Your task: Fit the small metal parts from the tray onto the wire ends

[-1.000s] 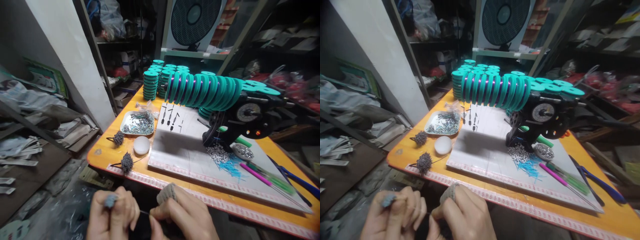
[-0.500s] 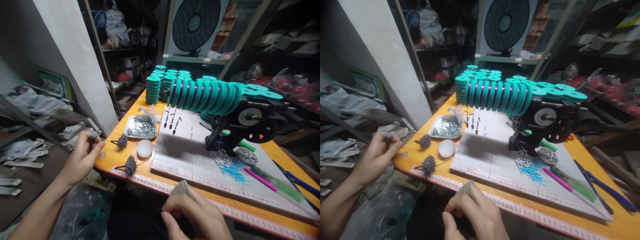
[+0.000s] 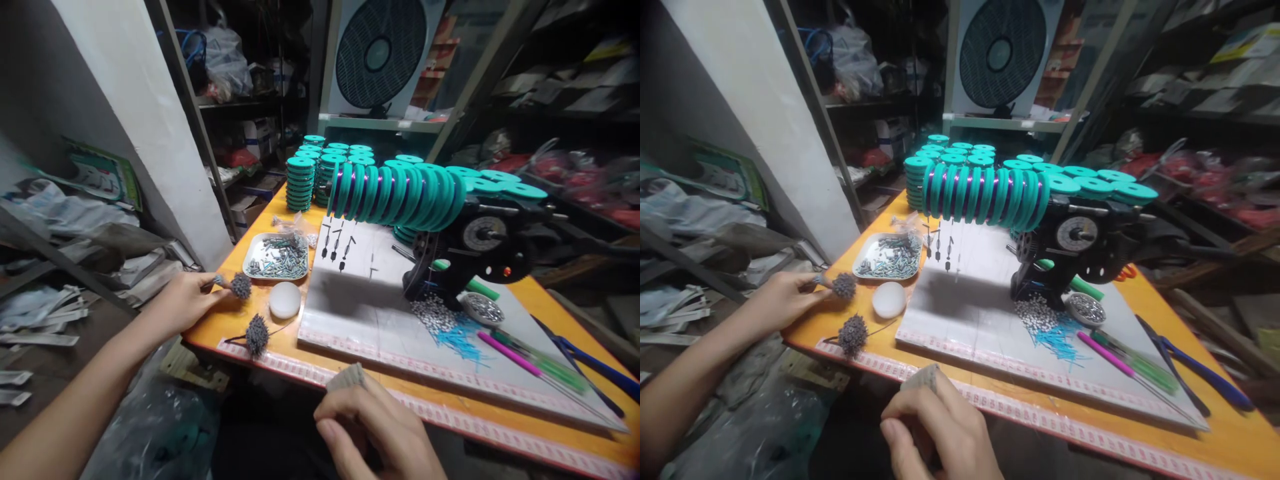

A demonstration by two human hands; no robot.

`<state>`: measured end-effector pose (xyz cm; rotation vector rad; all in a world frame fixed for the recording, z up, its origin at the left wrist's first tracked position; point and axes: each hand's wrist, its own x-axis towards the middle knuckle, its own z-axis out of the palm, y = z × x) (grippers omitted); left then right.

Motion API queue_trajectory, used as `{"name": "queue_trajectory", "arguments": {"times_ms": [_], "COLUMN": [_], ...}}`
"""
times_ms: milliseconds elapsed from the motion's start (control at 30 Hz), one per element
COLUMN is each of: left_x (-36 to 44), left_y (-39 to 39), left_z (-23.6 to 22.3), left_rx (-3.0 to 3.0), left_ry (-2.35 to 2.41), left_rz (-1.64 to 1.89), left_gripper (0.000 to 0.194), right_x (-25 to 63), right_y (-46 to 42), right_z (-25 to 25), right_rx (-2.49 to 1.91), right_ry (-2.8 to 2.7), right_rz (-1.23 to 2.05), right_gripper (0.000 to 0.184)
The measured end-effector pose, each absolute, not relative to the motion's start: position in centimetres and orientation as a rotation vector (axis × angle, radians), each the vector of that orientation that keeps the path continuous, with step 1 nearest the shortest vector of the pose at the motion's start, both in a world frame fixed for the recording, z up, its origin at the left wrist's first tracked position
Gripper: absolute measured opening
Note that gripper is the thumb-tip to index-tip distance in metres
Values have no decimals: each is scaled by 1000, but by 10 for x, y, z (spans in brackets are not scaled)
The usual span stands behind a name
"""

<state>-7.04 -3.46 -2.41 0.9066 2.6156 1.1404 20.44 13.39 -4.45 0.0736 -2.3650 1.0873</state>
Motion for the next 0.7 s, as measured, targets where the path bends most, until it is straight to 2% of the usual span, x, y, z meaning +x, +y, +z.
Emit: {"name": "queue_trajectory", "arguments": {"times_ms": [133,300,367,467,567,700], "left_x": [-18,46,61,73,82,98], "left_y": [-42,-45,-44,-38,-29,-20], "left_z": [-27,-50,-58,-62,-60,-64], "left_rx": [687,438,383,600,638,331], "left_ry": [2568,2281,2169,2041,2040,2019], "left_rz": [1471,1696,1788,1878,1998,2010], "left_gripper": [13,34,30,11,8,24], "right_x": [199,191,189,189,189,190], "right_y": [129,116,115,115,114,109], "right_z": [-46,-48,-49,-49,-48,-48], "right_rx": [-31,-184,-177,-191,-227,-330], "right_ry": [-2312,-2104,-2084,-2081,-2075,-2061], "right_rz": [1115,1314,1331,1368,1399,1372], "right_gripper": [14,11,11,12,11,11]}}
